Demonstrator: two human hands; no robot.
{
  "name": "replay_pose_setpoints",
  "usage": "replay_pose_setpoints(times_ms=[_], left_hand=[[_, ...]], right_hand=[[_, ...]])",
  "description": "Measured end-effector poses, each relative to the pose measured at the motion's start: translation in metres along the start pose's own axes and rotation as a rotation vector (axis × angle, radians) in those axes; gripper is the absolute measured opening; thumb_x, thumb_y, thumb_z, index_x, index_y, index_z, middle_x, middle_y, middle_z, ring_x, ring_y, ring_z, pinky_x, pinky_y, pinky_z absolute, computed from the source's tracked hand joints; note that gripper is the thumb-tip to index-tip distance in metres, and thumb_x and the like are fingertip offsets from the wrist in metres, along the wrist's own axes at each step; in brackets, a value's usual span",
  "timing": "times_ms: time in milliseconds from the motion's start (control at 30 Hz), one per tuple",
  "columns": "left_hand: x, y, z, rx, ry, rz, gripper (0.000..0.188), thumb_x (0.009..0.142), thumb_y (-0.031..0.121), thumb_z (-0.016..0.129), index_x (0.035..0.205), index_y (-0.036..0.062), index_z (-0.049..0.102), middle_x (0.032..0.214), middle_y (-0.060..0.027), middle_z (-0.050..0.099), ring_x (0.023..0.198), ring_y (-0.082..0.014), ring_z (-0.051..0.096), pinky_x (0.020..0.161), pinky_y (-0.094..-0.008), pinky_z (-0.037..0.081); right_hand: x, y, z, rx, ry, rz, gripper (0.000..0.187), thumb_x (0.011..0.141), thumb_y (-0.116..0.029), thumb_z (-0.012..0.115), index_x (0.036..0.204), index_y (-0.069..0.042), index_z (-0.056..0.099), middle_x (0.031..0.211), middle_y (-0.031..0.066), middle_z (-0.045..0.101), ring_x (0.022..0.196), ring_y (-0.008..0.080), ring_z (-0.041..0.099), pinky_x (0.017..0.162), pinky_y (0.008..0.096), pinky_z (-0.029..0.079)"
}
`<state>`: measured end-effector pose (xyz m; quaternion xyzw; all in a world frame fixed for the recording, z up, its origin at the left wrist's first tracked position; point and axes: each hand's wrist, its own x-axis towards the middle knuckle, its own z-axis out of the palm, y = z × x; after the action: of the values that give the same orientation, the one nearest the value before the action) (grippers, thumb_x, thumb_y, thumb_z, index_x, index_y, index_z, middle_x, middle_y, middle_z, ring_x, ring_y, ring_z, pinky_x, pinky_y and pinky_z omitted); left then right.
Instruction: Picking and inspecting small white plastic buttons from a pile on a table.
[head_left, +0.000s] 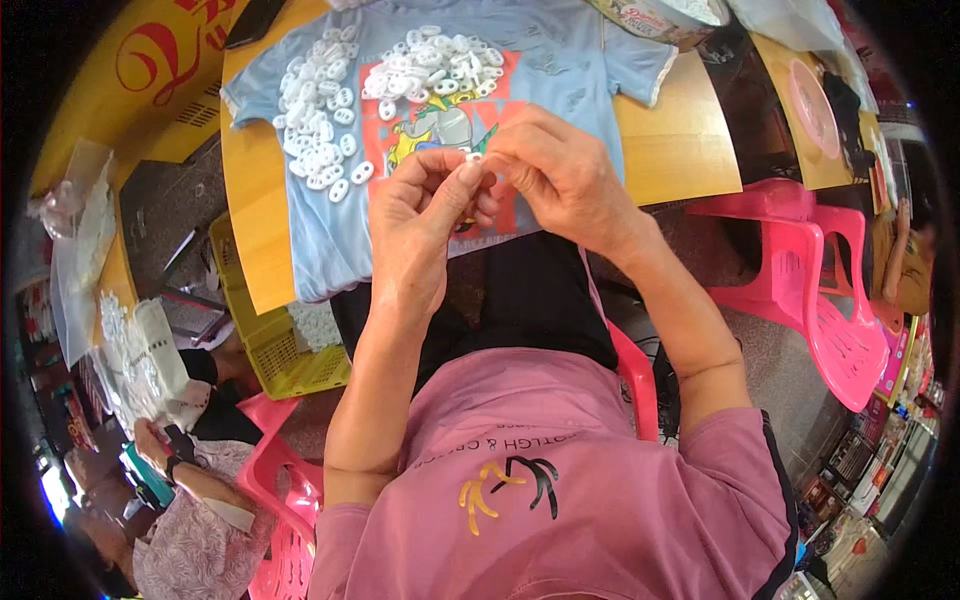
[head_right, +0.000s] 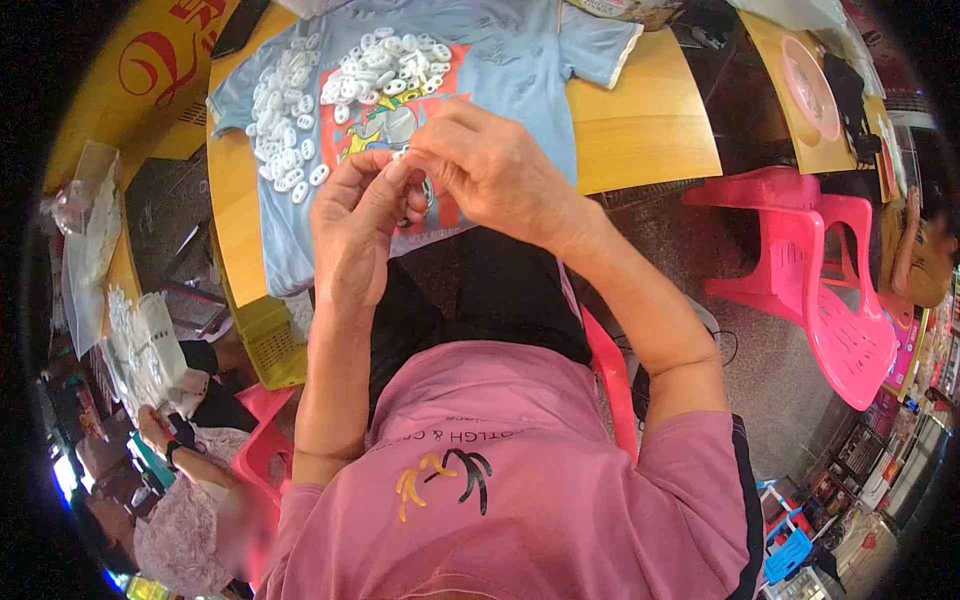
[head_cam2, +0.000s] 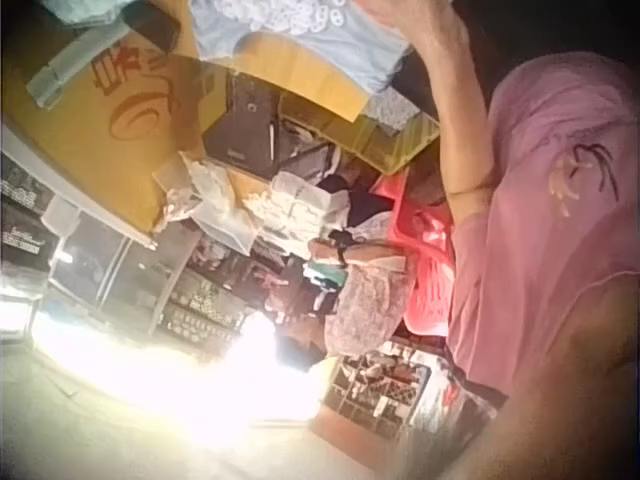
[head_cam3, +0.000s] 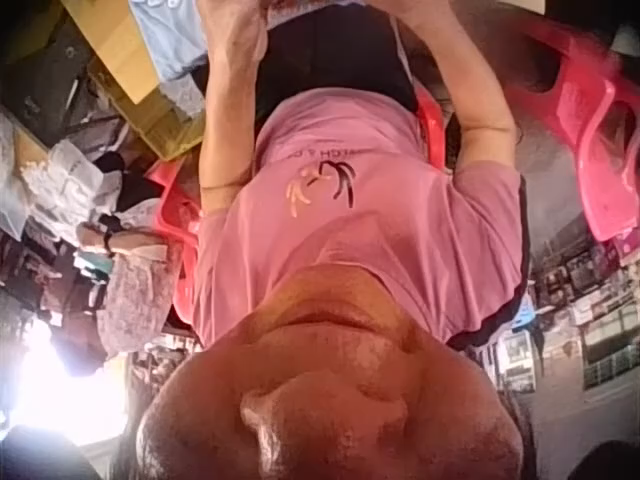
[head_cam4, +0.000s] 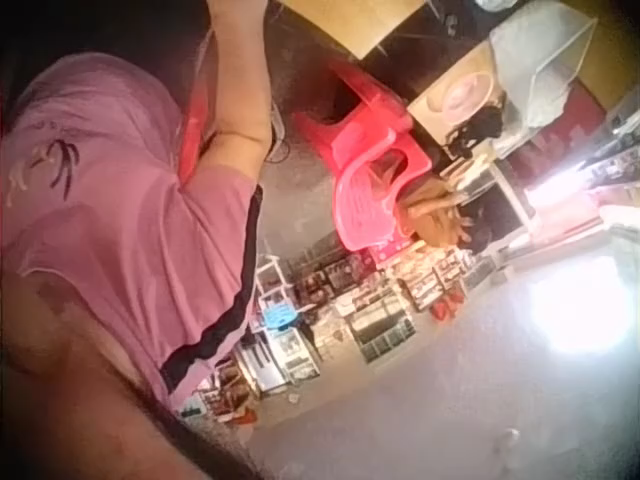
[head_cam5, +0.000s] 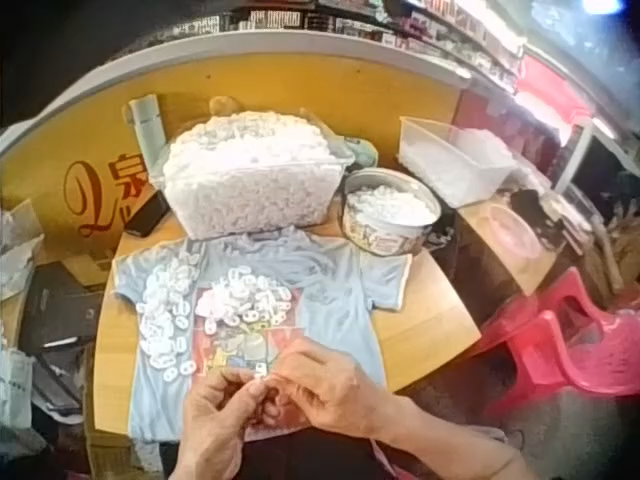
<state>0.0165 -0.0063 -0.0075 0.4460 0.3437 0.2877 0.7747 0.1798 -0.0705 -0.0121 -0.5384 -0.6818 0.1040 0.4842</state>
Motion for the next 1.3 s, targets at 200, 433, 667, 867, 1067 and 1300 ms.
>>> replay_pose_setpoints(times_ms=[200,433,667,867,1067,1300], left_hand=[[-0.003,0.005,-0.003,-0.069,-0.031,0.008,0.014,0.091,0.011,0.063,0.097,-0.0016,0.06,0.086,-0.0086,0.067,0.07,-0.0115,0.062,0.063,-0.0231,0.048],[-0.012,0.011,-0.003,-0.033,-0.048,0.05,0.014,0.09,0.009,0.064,0.096,-0.0032,0.061,0.085,-0.0094,0.067,0.07,-0.012,0.062,0.064,-0.0247,0.05],[-0.017,0.011,-0.005,0.008,-0.066,0.095,0.014,0.09,0.008,0.064,0.096,-0.0043,0.061,0.085,-0.0094,0.066,0.069,-0.0123,0.062,0.061,-0.0246,0.051],[-0.021,0.01,-0.018,0.013,-0.054,0.013,0.014,0.091,0.009,0.064,0.096,-0.0032,0.06,0.083,-0.0079,0.065,0.068,-0.0117,0.061,0.06,-0.0244,0.051],[-0.032,0.004,-0.017,0.007,-0.063,-0.027,0.014,0.091,0.009,0.064,0.096,-0.0027,0.06,0.082,-0.0077,0.065,0.068,-0.0114,0.061,0.059,-0.0233,0.051],[-0.032,0.006,-0.017,0.009,-0.093,0.004,0.014,0.091,0.01,0.065,0.096,-0.0022,0.06,0.081,-0.0073,0.065,0.068,-0.0118,0.062,0.058,-0.0235,0.051]], right_hand=[[0.006,-0.007,-0.014,-0.086,-0.126,-0.056,0.008,0.088,-0.004,0.061,0.092,0.002,0.057,0.088,0.0132,0.058,0.078,0.0305,0.06,0.065,0.035,0.049],[0.007,-0.01,-0.012,-0.098,-0.213,-0.128,0.007,0.089,-0.001,0.059,0.091,0.003,0.054,0.085,0.0138,0.055,0.075,0.0321,0.056,0.064,0.0366,0.048],[0.002,-0.013,-0.004,-0.037,-0.169,-0.149,0.007,0.089,-0.001,0.059,0.091,0.003,0.053,0.084,0.0136,0.054,0.073,0.0314,0.055,0.062,0.0366,0.047],[0.001,-0.017,-0.001,-0.092,-0.143,-0.107,0.008,0.087,-0.002,0.061,0.092,0.001,0.056,0.083,0.0131,0.055,0.07,0.031,0.057,0.059,0.0367,0.047],[-0.009,-0.023,0.003,-0.158,-0.189,-0.151,0.009,0.088,-0.002,0.06,0.095,0.0,0.055,0.081,0.0134,0.056,0.068,0.0327,0.057,0.055,0.038,0.046],[-0.011,-0.02,0.009,-0.001,-0.184,-0.125,0.007,0.091,-0.002,0.057,0.095,0.001,0.054,0.08,0.0139,0.055,0.069,0.0321,0.056,0.056,0.0367,0.047]])
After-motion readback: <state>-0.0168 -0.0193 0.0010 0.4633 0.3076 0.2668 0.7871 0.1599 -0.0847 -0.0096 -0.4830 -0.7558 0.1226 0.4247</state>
